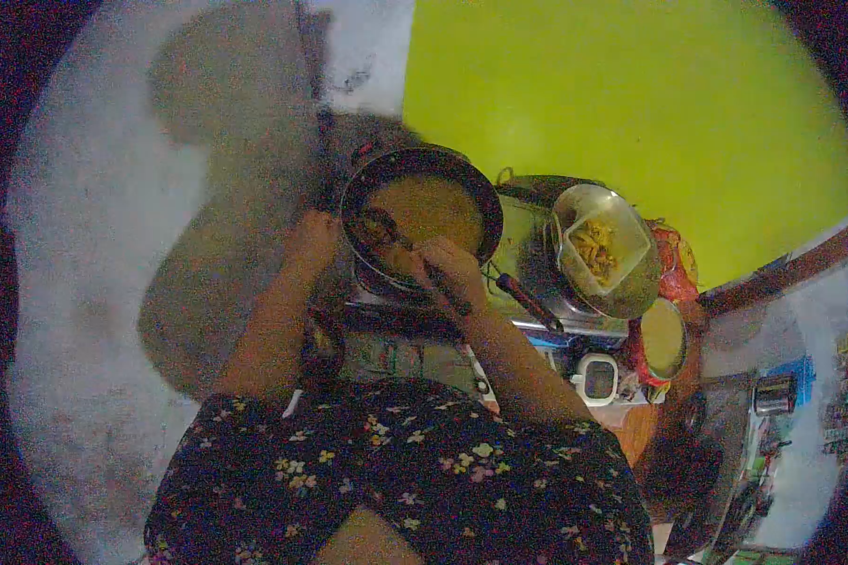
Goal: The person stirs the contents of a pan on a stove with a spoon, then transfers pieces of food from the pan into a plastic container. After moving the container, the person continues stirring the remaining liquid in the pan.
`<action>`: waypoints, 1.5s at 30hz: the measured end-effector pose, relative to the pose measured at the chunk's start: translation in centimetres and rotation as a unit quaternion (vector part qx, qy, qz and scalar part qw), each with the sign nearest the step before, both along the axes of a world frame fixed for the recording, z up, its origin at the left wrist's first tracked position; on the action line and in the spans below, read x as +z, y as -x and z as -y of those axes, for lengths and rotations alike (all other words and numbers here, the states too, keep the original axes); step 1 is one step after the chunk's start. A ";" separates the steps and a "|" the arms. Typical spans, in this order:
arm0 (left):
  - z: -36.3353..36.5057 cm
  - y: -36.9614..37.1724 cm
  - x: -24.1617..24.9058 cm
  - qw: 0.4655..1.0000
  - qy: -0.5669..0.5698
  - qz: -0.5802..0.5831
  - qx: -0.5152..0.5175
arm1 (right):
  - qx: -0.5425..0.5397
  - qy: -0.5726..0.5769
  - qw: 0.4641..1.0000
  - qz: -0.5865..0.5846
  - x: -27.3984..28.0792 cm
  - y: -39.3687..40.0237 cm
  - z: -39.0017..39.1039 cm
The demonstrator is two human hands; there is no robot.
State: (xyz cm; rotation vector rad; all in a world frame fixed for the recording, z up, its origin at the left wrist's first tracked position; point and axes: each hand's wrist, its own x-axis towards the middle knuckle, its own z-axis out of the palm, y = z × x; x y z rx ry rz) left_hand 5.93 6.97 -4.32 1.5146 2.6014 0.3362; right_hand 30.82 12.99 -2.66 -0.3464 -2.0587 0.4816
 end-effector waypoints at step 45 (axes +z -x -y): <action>-0.8 0.2 -1.1 0.999 0.007 0.030 0.019 | -0.131 0.440 0.871 -0.176 1.1 -5.0 -2.9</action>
